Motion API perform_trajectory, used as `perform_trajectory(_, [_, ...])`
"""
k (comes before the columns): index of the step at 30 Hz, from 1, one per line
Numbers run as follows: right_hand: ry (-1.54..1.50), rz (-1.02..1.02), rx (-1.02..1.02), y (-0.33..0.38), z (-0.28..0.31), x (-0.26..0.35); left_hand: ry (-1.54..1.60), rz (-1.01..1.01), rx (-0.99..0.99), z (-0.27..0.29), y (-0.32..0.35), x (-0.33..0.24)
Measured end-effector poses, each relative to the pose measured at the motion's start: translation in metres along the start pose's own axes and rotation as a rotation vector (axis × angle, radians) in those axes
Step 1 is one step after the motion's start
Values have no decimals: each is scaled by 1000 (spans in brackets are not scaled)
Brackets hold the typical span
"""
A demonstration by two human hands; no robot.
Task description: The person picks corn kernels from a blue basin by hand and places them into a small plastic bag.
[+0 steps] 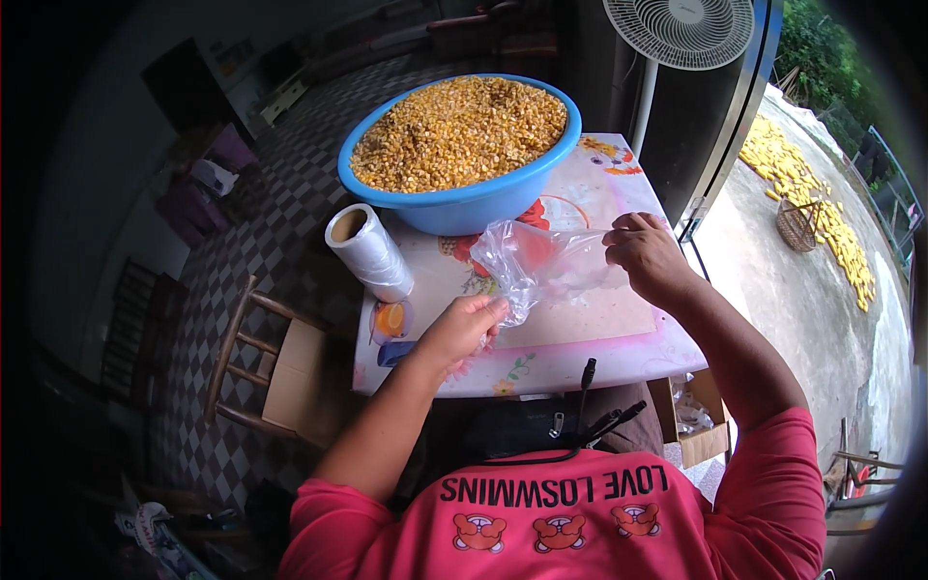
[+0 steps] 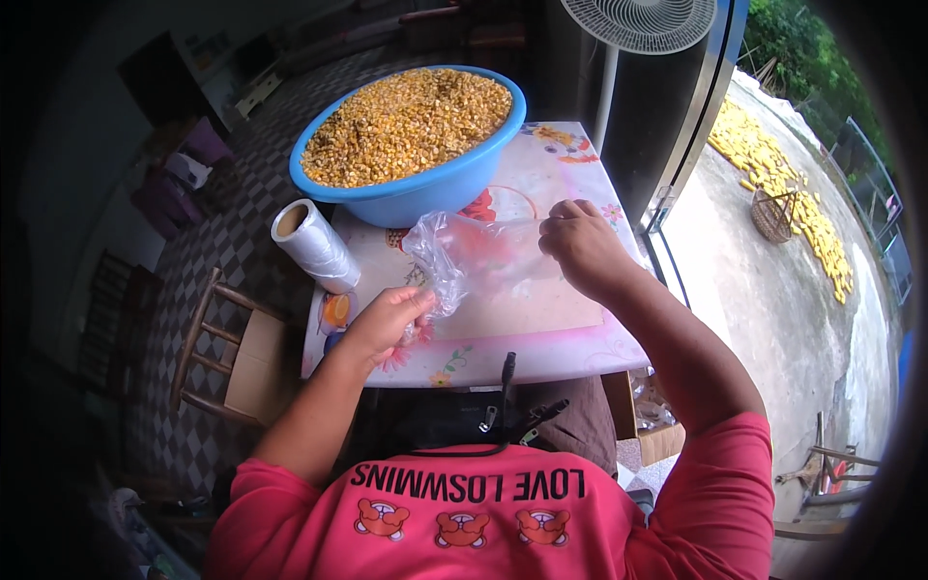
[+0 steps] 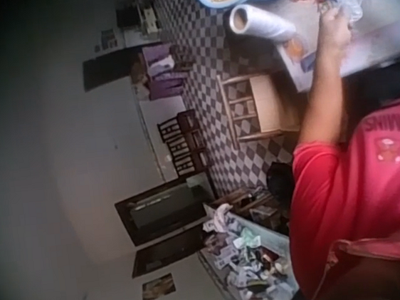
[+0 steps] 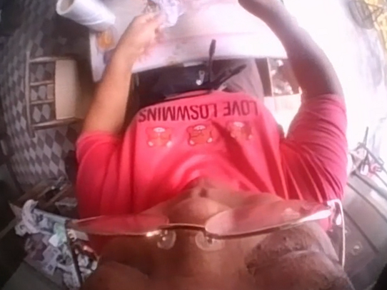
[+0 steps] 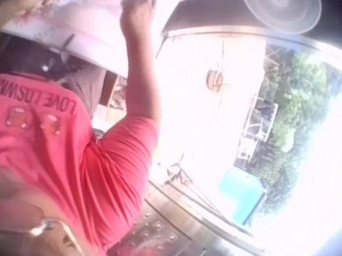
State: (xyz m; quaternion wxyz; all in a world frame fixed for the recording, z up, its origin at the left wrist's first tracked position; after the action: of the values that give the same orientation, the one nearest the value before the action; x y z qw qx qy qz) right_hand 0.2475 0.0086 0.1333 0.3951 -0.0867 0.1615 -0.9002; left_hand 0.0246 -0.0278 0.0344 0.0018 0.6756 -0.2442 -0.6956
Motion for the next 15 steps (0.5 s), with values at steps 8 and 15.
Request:
perform_trajectory(8, [52, 18, 3, -10, 8, 51, 388, 69, 116, -44, 2, 1])
perform_trajectory(15, [157, 1, -188, -9, 39, 81, 688, 87, 290, -55, 5, 11])
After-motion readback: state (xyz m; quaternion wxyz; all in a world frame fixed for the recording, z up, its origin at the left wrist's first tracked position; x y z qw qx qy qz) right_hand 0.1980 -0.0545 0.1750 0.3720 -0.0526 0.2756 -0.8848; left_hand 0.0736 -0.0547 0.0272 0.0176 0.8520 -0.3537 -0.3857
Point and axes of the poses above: each hand's wrist, its own y-axis away from the middle knuckle, its own z-axis out of the back of the hand, x = y × z, the point moved 7 cm from there along -y, towards the middle knuckle, and after that the axes turned 2 degrees about x, right-handed, at the moved point
